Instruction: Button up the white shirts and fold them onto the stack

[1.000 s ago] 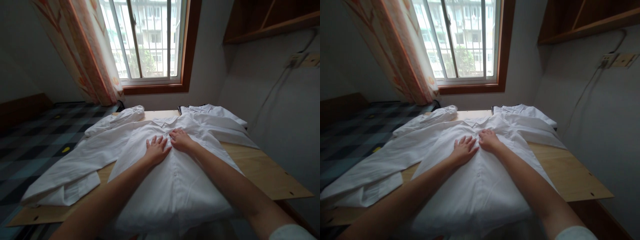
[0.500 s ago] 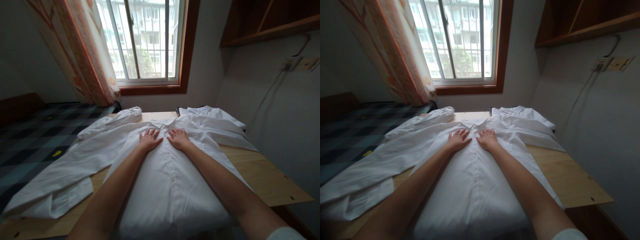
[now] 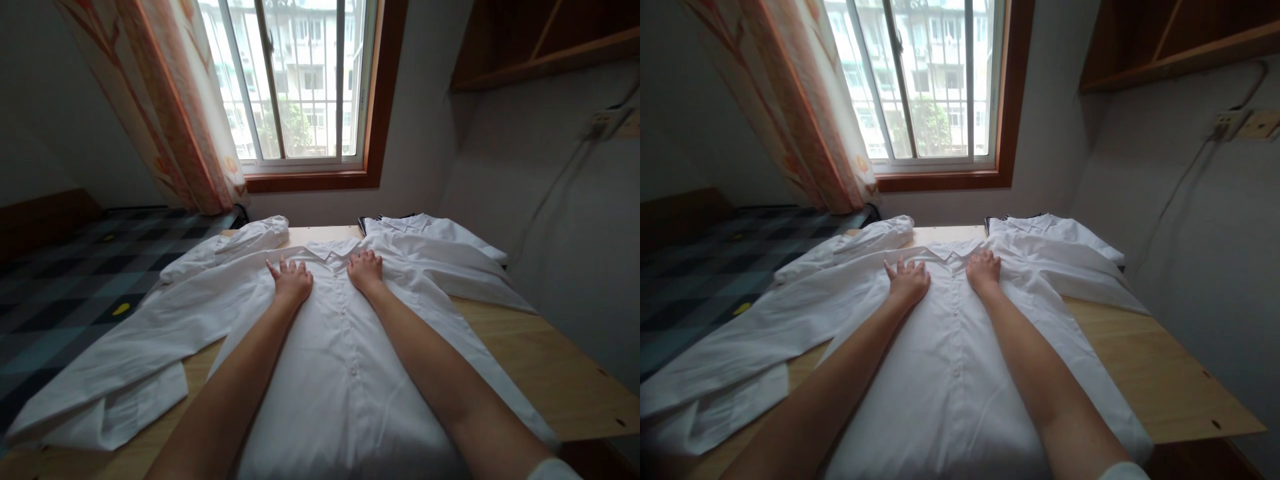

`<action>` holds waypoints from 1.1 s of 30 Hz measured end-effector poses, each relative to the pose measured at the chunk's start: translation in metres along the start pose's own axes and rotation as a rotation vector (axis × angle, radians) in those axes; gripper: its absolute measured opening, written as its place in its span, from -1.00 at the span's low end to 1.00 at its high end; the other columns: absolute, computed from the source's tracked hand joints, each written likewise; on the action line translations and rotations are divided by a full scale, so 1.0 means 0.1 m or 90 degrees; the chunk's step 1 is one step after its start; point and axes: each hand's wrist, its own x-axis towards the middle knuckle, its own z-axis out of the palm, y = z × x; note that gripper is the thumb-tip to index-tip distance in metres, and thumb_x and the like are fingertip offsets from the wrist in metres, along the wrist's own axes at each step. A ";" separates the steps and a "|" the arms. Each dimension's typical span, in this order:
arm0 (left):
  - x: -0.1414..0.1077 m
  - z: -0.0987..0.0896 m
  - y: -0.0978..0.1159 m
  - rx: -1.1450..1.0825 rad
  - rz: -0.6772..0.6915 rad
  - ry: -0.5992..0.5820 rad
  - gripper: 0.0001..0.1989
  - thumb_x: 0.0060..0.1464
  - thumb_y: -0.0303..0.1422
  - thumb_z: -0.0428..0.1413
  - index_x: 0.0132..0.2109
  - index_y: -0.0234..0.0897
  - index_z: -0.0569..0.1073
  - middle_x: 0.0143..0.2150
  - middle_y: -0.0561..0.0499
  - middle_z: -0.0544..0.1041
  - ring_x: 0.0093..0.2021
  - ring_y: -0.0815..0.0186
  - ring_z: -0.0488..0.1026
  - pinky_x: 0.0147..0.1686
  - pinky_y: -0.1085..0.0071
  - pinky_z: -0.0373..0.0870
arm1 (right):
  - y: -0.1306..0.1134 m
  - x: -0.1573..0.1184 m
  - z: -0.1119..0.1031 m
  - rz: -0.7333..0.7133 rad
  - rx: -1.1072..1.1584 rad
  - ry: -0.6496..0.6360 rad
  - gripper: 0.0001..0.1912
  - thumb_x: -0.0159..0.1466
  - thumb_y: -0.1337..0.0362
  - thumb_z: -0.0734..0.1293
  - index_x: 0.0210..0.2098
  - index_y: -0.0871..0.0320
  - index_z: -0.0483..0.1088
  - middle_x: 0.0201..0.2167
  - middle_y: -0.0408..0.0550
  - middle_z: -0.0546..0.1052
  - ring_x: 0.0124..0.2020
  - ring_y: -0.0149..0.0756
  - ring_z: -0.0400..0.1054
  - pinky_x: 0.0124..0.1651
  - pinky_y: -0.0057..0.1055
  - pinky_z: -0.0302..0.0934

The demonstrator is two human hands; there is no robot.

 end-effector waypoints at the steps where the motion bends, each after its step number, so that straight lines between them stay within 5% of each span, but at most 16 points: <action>1: 0.00 0.01 0.01 -0.003 0.071 0.035 -0.46 0.28 -0.21 -0.20 0.30 -0.27 0.33 0.35 -0.21 0.29 0.44 -0.10 -0.06 0.35 -0.25 -0.39 | -0.01 -0.02 -0.01 -0.024 0.004 0.004 -0.59 0.37 0.25 0.10 0.04 0.23 0.45 0.15 0.29 0.39 0.16 0.07 0.17 0.10 -0.06 0.07; 5: 0.03 0.03 0.02 -0.065 0.275 -0.027 -0.48 0.31 -0.22 -0.19 0.29 -0.30 0.34 0.33 -0.16 0.33 0.36 0.17 0.16 0.39 0.14 -0.09 | -0.04 -0.07 -0.05 -0.124 0.046 0.004 -0.65 0.34 0.34 0.14 -0.05 0.23 0.51 -0.01 0.20 0.52 0.03 -0.08 0.33 0.07 -0.25 0.16; 11: 0.16 0.00 0.14 -0.073 0.156 -0.163 -0.43 0.29 -0.01 -0.25 0.38 0.08 0.15 0.48 -0.01 0.04 0.46 -0.10 -0.12 0.23 -0.45 -0.26 | -0.11 -0.11 -0.08 -0.114 0.046 0.005 -0.63 0.39 0.28 0.13 -0.14 0.24 0.57 -0.13 0.17 0.60 -0.11 -0.16 0.48 -0.03 -0.36 0.26; 16: 0.28 0.05 0.30 -0.054 0.053 -0.161 -0.41 0.27 0.04 -0.29 0.39 0.20 0.10 0.49 -0.03 -0.01 0.46 -0.21 -0.21 0.17 -0.53 -0.29 | -0.11 -0.14 -0.13 -0.110 0.037 0.032 -0.55 0.42 0.18 0.10 -0.19 0.20 0.59 -0.18 0.16 0.62 -0.15 -0.15 0.51 -0.06 -0.35 0.28; 20: 0.37 0.11 0.27 -0.038 0.073 -0.159 -0.39 0.27 0.05 -0.31 0.40 0.18 0.08 0.50 -0.05 -0.02 0.47 -0.15 -0.22 0.23 -0.44 -0.30 | -0.12 -0.13 -0.06 -0.154 0.059 -0.006 -0.61 0.38 0.24 0.14 -0.10 0.24 0.56 -0.09 0.16 0.60 -0.07 -0.15 0.47 0.02 -0.35 0.25; 26: 0.46 0.13 0.08 -0.016 0.135 -0.143 -0.34 0.26 0.10 -0.30 0.39 0.03 0.15 0.48 -0.07 0.05 0.47 -0.06 -0.13 0.29 -0.29 -0.20 | -0.11 -0.06 0.10 -0.140 0.096 -0.070 -0.46 0.42 0.17 0.07 0.36 0.13 0.17 0.37 0.05 0.21 0.36 -0.15 0.06 0.39 -0.12 -0.17; 29: 0.49 0.13 -0.03 -0.009 0.164 -0.126 -0.34 0.28 0.06 -0.28 0.39 -0.06 0.16 0.47 -0.05 0.08 0.46 0.05 -0.08 0.34 -0.12 -0.15 | -0.07 0.01 0.12 -0.109 0.098 -0.113 -0.43 0.45 0.07 0.01 0.40 0.02 0.08 0.43 0.00 0.09 0.43 -0.14 -0.09 0.41 0.04 -0.40; 33: 0.52 0.12 -0.16 -0.009 0.124 -0.128 -0.33 0.27 0.05 -0.27 0.41 -0.11 0.13 0.49 -0.05 -0.01 0.47 0.10 -0.08 0.36 -0.02 -0.13 | 0.09 0.12 0.12 -0.072 0.061 -0.110 -0.37 0.43 -0.04 0.00 0.38 0.11 0.13 0.43 0.05 0.08 0.45 -0.13 -0.17 0.42 0.04 -0.53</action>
